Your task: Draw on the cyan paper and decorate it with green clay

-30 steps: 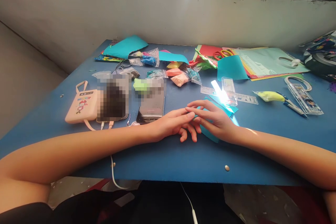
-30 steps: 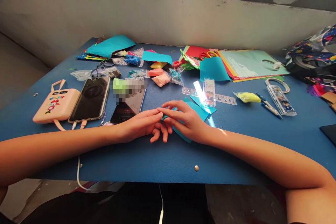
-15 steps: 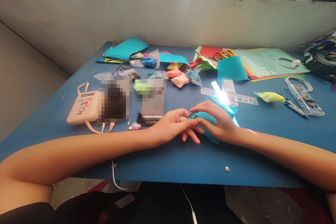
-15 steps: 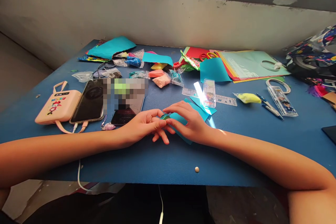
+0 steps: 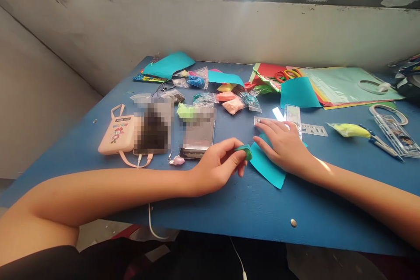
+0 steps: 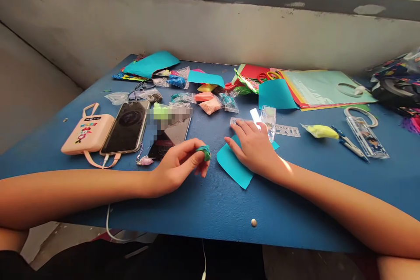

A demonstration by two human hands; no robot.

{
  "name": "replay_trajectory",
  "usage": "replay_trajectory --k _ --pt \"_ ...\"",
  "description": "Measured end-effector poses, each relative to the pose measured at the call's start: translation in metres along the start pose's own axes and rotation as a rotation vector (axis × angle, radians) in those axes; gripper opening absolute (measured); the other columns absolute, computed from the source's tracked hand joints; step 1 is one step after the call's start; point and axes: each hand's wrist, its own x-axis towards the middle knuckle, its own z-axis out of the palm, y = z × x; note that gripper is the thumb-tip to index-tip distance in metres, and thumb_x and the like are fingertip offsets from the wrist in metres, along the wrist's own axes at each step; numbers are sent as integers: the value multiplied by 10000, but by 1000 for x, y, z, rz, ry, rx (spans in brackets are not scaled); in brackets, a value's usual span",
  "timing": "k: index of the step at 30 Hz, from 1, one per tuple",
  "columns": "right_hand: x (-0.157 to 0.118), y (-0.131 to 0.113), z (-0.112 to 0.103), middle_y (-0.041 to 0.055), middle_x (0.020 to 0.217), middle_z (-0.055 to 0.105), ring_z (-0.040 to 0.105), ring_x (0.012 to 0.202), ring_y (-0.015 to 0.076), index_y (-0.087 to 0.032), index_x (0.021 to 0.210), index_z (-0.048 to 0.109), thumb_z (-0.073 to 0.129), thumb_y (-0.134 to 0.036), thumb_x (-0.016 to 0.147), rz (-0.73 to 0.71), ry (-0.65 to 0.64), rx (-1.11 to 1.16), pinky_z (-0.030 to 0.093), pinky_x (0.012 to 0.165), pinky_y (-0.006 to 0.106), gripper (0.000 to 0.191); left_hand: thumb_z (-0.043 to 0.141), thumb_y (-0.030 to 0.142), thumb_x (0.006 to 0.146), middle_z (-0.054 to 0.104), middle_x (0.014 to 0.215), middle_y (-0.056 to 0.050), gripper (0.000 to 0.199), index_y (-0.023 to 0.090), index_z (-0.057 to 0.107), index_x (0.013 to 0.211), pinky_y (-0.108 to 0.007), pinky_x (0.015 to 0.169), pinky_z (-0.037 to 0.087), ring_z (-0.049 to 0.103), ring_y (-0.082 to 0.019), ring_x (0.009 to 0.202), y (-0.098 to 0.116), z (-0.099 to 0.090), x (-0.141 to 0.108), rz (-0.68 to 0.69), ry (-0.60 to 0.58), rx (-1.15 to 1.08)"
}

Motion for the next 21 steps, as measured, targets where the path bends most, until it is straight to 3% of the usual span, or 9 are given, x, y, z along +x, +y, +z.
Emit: replay_trajectory --k 4,9,12,17,21 --pt "0 0 -2 191 1297 638 600 1186 317 -118 1229 612 325 -422 1035 -95 -45 165 480 963 497 461 564 681 875 575 874 -29 499 183 576 898 -312 857 440 526 -171 852 3 -3 -2 115 96 75" --pt "-1 -3 -9 163 1290 641 601 1208 281 -168 1227 590 407 -336 1020 -121 -102 389 504 1001 489 323 540 530 949 583 919 -36 357 177 586 952 -296 847 456 534 -176 915 3 -6 0 59 107 91" --pt "-3 -7 -15 158 1310 621 586 1240 264 -191 1232 569 439 -301 1009 -123 -62 525 517 1012 475 280 545 473 952 593 923 -28 295 181 574 917 -292 873 471 559 -165 914 3 -6 -1 34 100 58" --pt "-3 -11 -22 135 1280 633 590 1242 205 -204 1234 535 440 -217 1007 -184 -35 738 535 999 380 246 559 518 930 581 785 8 336 195 519 847 -258 657 487 551 -122 679 3 -3 -1 -13 79 8" --pt "-3 -13 -22 126 1198 656 608 1178 202 -189 1208 532 452 -239 1012 -178 -18 741 524 968 356 217 632 547 880 564 653 41 376 196 512 819 -233 569 439 526 -99 573 2 -1 2 -69 36 9"
